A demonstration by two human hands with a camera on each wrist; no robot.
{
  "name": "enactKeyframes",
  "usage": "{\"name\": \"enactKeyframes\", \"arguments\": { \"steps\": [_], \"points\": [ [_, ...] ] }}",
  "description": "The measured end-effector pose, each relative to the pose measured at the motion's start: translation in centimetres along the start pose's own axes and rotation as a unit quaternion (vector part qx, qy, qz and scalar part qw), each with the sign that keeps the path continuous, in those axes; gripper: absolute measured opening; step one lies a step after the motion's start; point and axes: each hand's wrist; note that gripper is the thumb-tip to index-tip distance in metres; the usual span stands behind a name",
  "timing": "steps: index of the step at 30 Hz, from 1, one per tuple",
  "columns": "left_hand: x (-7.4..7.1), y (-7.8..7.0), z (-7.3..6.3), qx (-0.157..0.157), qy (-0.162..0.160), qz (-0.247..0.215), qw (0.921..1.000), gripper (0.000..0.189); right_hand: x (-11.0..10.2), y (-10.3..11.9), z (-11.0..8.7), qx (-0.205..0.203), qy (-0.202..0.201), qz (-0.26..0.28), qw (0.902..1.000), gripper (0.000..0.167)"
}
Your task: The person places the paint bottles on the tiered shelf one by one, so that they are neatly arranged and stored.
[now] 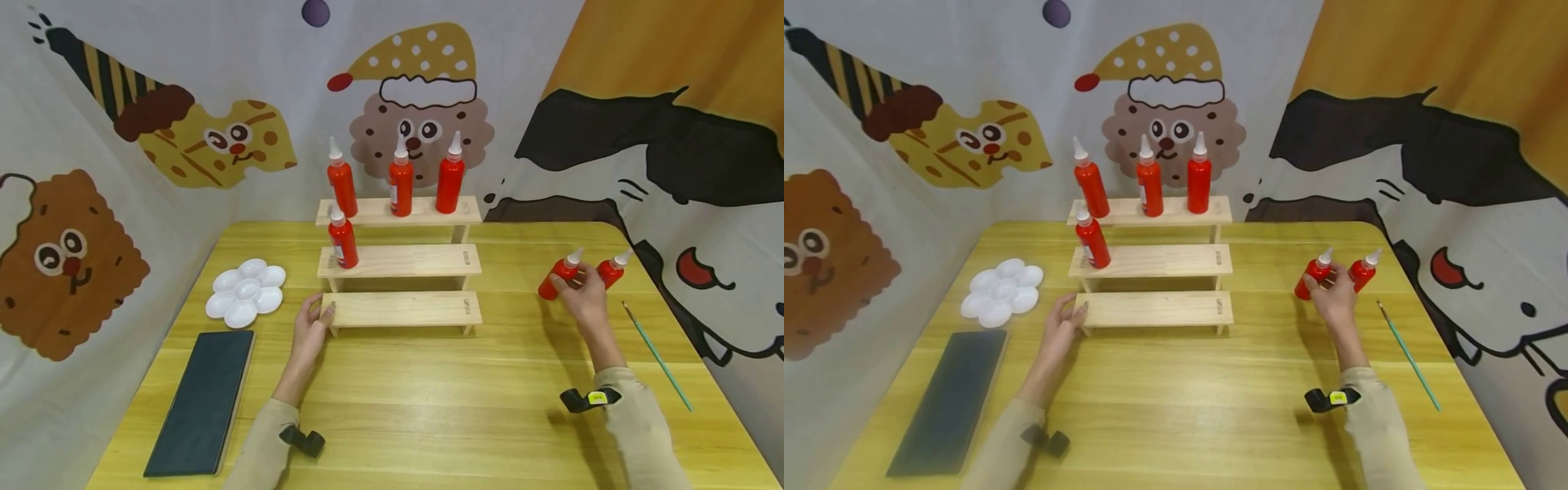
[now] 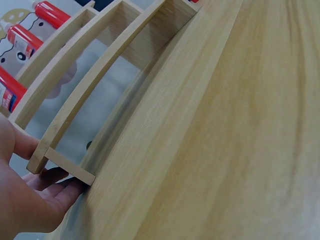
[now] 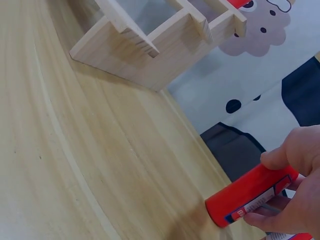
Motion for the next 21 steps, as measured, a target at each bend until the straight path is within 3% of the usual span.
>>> {"name": "enactKeyframes", "arguments": {
  "steps": [10, 21],
  "points": [
    [0.1, 0.1, 0.1, -0.002, -0.001, 0.004, 1.0, 0.048, 0.0, 0.3, -0.4, -0.004, -0.005, -0.004, 1.0, 0.057],
    [0.0, 0.4, 0.4, -0.006, 0.004, 0.009, 0.9999, 0.05, -0.3, 2.2, -0.9, -0.033, -0.01, 0.022, 0.9992, 0.05]
  ]
}}
Point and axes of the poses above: each hand's wrist, its own z-axis towards the middle knuckle, its own x-axis out of the palm, y = z × x, and after that the axes turned 4 degrees about y, right-handed
